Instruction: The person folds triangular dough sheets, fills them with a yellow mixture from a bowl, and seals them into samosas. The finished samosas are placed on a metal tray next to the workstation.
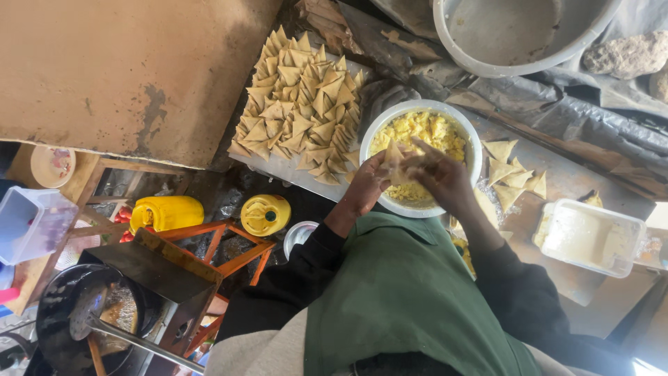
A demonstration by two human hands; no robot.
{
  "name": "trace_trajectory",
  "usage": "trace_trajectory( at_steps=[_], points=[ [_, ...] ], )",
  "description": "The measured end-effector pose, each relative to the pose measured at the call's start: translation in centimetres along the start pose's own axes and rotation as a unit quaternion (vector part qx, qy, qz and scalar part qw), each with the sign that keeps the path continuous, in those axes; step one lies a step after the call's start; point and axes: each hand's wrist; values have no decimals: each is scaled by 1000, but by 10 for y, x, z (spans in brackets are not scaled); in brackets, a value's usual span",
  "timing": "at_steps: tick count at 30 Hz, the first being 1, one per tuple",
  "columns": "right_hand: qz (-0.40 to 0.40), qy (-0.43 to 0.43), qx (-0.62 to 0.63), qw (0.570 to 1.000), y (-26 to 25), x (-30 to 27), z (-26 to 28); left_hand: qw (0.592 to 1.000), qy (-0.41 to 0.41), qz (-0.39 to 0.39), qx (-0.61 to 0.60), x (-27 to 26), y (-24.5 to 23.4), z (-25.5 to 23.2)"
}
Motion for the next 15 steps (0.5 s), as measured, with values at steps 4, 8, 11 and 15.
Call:
trace_trajectory(
  at_steps=[4, 8, 11, 15],
  points=[
    [27, 0, 1, 1000, -24, 18, 7, 990, -44, 27, 131, -8, 14, -1],
    [56, 112, 6, 992, -37, 30, 11, 975, -30, 97, 199, -11, 26, -2],
    [39, 64, 23, 997, -43, 34, 14, 974, -20, 49, 222, -12, 27, -6],
    [9, 89, -9, 996, -51, 29, 17, 974, -33, 21, 223, -15, 27, -8]
  ],
)
Point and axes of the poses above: each hand's wrist, its own x-axis towards the middle knuckle, its own y-axis out of the palm, z = x × y, and after that the axes turned 8 degrees about y, right-handed
